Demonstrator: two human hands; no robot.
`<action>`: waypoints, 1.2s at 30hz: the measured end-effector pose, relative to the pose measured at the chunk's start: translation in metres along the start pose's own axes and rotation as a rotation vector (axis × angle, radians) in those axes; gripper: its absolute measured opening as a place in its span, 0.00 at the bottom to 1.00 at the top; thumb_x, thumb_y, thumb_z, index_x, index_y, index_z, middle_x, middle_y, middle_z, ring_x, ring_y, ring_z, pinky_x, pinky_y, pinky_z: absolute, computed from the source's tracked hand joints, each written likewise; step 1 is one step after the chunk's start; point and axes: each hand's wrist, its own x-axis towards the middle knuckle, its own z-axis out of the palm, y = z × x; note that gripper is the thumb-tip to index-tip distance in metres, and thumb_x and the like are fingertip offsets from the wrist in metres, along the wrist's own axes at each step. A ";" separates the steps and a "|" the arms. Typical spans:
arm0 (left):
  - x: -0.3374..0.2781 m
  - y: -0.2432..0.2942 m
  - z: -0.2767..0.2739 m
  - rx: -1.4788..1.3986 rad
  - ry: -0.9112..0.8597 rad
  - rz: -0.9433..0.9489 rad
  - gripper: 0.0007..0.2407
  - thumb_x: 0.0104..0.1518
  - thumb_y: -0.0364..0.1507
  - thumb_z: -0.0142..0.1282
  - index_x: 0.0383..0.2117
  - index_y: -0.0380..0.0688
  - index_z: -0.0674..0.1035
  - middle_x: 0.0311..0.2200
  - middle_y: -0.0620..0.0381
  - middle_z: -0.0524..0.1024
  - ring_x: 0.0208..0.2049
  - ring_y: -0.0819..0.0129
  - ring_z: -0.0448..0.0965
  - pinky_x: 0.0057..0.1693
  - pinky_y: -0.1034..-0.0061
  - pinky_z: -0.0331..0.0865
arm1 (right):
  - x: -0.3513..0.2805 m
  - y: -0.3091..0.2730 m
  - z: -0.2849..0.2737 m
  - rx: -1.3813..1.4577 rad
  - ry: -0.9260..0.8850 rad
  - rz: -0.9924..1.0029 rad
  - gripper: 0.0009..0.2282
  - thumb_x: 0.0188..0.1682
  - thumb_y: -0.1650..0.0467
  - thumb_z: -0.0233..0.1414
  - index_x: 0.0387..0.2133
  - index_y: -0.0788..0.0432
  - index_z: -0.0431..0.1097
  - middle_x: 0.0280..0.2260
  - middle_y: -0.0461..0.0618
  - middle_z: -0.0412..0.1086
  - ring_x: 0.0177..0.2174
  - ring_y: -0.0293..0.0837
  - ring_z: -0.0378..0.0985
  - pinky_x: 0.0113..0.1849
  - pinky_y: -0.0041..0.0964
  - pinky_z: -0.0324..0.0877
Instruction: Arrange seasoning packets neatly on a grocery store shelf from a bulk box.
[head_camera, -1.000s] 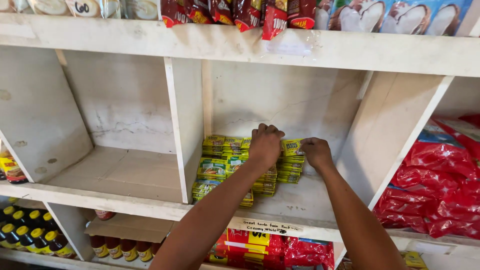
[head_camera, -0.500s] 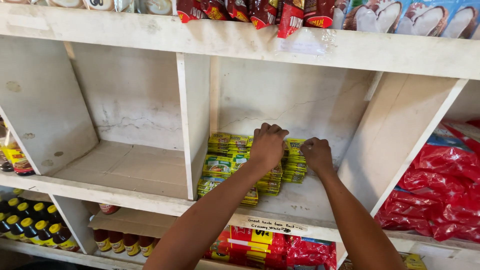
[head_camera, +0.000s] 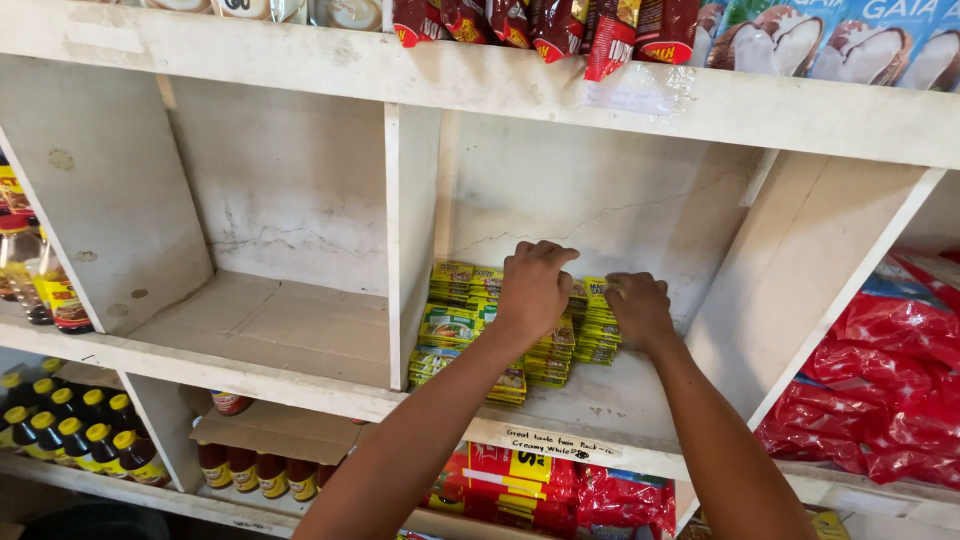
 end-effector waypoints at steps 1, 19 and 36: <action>-0.007 0.005 -0.009 0.000 -0.001 0.000 0.13 0.52 0.25 0.56 0.45 0.48 0.81 0.45 0.54 0.77 0.49 0.52 0.71 0.52 0.55 0.66 | -0.003 0.004 0.001 0.001 -0.001 0.001 0.15 0.49 0.61 0.50 0.47 0.48 0.77 0.50 0.57 0.70 0.50 0.63 0.64 0.51 0.55 0.62; -0.470 0.039 0.116 -0.437 -0.859 -0.320 0.07 0.53 0.32 0.56 0.32 0.46 0.84 0.31 0.42 0.81 0.35 0.45 0.82 0.47 0.52 0.75 | -0.395 0.053 0.207 0.600 -0.471 0.078 0.12 0.49 0.61 0.56 0.40 0.55 0.76 0.33 0.50 0.80 0.36 0.40 0.82 0.42 0.38 0.75; -0.534 0.017 0.140 -0.344 -1.078 -0.124 0.08 0.56 0.34 0.54 0.37 0.52 0.84 0.36 0.43 0.81 0.40 0.43 0.83 0.48 0.47 0.74 | -0.431 0.081 0.260 0.290 -0.859 -0.106 0.11 0.48 0.62 0.56 0.41 0.52 0.75 0.40 0.61 0.76 0.45 0.61 0.78 0.46 0.52 0.71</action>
